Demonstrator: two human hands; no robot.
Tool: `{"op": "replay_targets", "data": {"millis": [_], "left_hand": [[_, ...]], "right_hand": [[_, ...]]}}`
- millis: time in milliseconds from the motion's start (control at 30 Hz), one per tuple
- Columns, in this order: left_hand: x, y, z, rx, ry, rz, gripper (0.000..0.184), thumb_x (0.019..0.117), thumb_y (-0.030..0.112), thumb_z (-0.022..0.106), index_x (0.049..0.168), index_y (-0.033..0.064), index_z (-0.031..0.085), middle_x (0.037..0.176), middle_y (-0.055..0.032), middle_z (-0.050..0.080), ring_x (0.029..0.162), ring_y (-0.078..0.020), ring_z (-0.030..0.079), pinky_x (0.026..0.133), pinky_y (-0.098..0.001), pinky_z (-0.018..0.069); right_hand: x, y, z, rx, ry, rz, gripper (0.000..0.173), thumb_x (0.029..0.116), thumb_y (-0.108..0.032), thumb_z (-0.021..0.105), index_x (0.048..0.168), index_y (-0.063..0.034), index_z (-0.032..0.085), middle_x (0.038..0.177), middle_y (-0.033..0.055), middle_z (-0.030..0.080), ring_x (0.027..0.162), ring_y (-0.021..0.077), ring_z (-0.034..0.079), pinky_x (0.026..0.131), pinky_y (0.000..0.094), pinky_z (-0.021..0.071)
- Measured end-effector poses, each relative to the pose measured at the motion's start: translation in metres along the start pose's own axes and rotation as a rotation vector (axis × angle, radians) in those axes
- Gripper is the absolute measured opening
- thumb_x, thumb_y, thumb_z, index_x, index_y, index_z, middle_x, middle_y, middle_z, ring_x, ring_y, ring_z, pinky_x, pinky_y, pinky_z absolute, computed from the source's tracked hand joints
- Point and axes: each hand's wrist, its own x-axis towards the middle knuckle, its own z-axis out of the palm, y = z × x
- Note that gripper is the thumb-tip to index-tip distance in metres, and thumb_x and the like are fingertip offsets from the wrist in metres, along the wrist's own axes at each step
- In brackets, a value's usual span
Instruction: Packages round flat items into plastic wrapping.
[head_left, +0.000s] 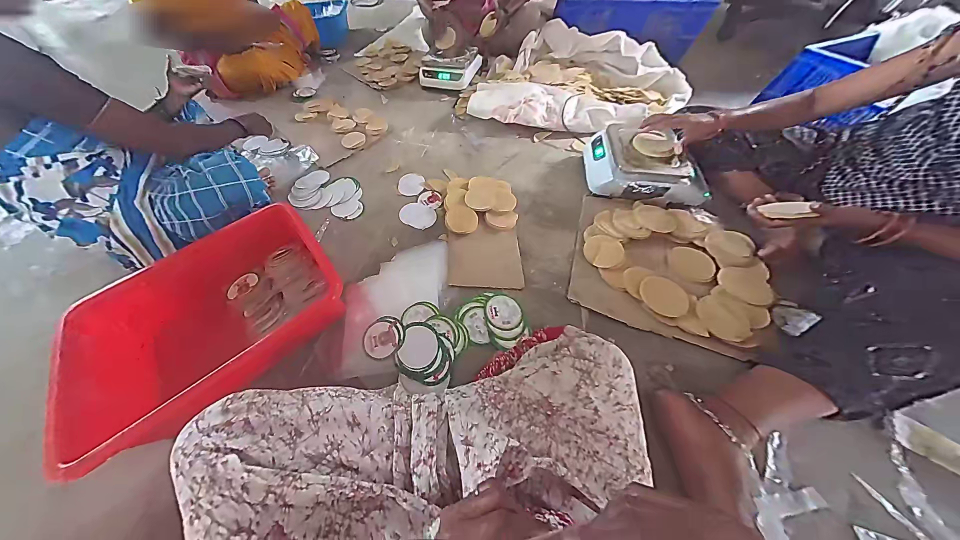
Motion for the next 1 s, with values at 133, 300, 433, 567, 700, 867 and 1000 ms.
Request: {"op": "replay_targets", "data": {"millis": [133,300,433,567,700,867,1000], "left_hand": [[-0.013,-0.003,0.004,-0.254,-0.01,-0.25,0.015,0.0973,0.015,0.069,0.105,0.004,0.073,0.1,0.0022,0.075,0.098,0.0032,0.067,0.091,-0.0206,0.0546],[-0.005,0.006,0.003,-0.69,0.071,-0.598,0.017,0.1002,0.007,0.06,0.107,0.011,0.075,0.1,0.0038,0.076,0.093,-0.005,0.071,0.088,-0.0302,0.0582],[-0.003,0.005,0.003,-0.746,0.108,-0.661,0.02,0.1008,0.004,0.057,0.113,0.0077,0.073,0.1,0.0009,0.076,0.092,-0.0069,0.071,0.087,-0.0309,0.0584],[0.005,0.009,0.003,-0.671,0.153,-0.689,0.023,0.1047,0.006,0.049,0.113,0.0075,0.071,0.098,0.0036,0.076,0.09,-0.0042,0.07,0.085,-0.0286,0.0584],[0.015,0.012,0.001,-0.58,0.167,-0.654,0.028,0.1075,0.008,0.043,0.117,0.0035,0.069,0.103,0.0022,0.075,0.095,-0.0042,0.069,0.09,-0.0291,0.0575],[0.031,0.016,-0.016,0.176,-0.132,-0.381,0.029,0.1048,0.012,0.052,0.121,-0.0058,0.067,0.084,-0.0137,0.072,0.071,-0.0132,0.068,0.067,-0.0317,0.0566],[0.034,0.01,-0.017,-0.035,0.048,-0.416,0.021,0.103,0.015,0.058,0.111,-0.0036,0.066,0.086,-0.0017,0.07,0.076,-0.0006,0.064,0.071,-0.021,0.0554]], "right_hand": [[0.0,0.017,0.012,0.029,0.004,0.138,0.044,0.0991,-0.034,0.068,0.131,-0.0038,0.059,0.114,0.0065,0.073,0.103,-0.0006,0.067,0.09,0.0186,0.0548],[-0.007,0.042,0.016,0.0,-0.039,0.212,0.036,0.1026,-0.031,0.062,0.121,-0.0002,0.069,0.108,0.0117,0.074,0.101,0.0122,0.069,0.09,0.0296,0.0563],[-0.014,0.053,0.015,0.107,-0.13,0.185,0.044,0.1056,-0.036,0.056,0.126,0.0004,0.069,0.125,0.0132,0.072,0.119,0.0171,0.065,0.105,0.0356,0.0504],[-0.017,0.051,0.008,0.088,-0.296,0.282,0.057,0.1076,-0.042,0.048,0.149,-0.0026,0.051,0.13,0.014,0.07,0.114,0.018,0.07,0.098,0.041,0.057],[-0.016,0.046,0.009,-0.011,-0.402,0.345,0.058,0.1092,-0.036,0.046,0.157,-0.0038,0.038,0.11,0.021,0.073,0.08,0.0313,0.074,0.069,0.0528,0.0591],[-0.017,0.048,0.012,-0.006,-0.304,0.288,0.05,0.107,-0.024,0.055,0.152,-0.0036,0.046,0.105,0.0185,0.075,0.08,0.0271,0.075,0.072,0.047,0.0614],[-0.016,0.047,0.013,0.084,-0.093,0.296,0.051,0.1042,-0.025,0.06,0.149,-0.0049,0.047,0.1,0.0095,0.075,0.079,0.0073,0.071,0.07,0.027,0.0604]]}}
